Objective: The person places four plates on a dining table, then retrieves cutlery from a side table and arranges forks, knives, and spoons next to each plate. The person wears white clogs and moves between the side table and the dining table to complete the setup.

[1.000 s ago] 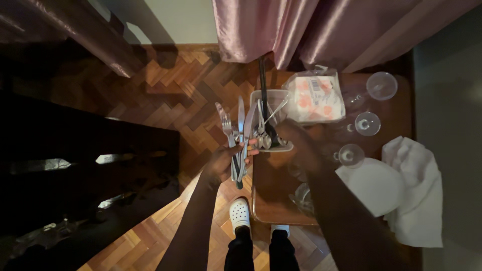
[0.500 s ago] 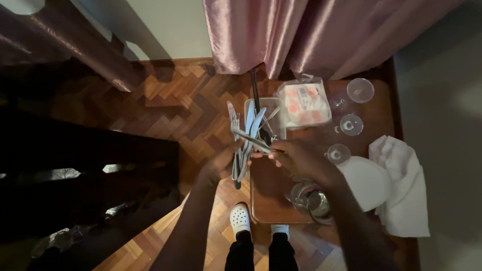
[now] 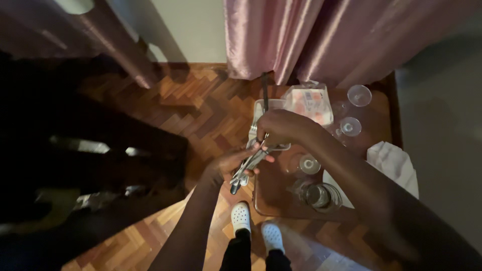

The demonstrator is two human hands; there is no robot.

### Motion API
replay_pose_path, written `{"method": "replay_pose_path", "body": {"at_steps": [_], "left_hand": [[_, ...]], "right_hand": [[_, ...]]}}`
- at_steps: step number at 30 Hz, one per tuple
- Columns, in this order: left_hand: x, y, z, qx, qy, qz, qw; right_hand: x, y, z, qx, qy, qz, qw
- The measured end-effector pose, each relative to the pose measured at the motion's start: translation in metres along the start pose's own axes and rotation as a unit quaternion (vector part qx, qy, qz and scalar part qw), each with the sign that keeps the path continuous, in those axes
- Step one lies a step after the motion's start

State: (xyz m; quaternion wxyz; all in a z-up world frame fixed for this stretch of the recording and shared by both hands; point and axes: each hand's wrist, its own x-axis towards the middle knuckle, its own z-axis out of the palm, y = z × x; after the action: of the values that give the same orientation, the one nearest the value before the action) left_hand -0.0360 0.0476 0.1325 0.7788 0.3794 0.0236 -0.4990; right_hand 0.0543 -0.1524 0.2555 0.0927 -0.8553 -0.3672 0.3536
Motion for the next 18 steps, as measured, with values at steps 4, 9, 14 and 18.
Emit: {"method": "replay_pose_path", "body": {"at_steps": [4, 9, 14, 18], "left_hand": [[-0.045, -0.001, 0.036, -0.013, 0.081, 0.013, 0.997], [-0.114, 0.001, 0.103, -0.148, 0.092, 0.129, 0.976], [-0.185, 0.013, 0.171, -0.138, 0.199, 0.241, 0.94], [-0.241, 0.008, 0.225, -0.113, 0.293, 0.305, 0.899]], "right_hand": [[-0.004, -0.033, -0.014, 0.072, 0.08, -0.054, 0.993], [-0.045, -0.089, -0.037, -0.001, 0.335, -0.353, 0.873], [-0.105, -0.17, -0.026, 0.408, 0.463, -0.065, 0.784], [-0.135, -0.253, -0.01, 0.527, 0.354, 0.058, 0.77]]}}
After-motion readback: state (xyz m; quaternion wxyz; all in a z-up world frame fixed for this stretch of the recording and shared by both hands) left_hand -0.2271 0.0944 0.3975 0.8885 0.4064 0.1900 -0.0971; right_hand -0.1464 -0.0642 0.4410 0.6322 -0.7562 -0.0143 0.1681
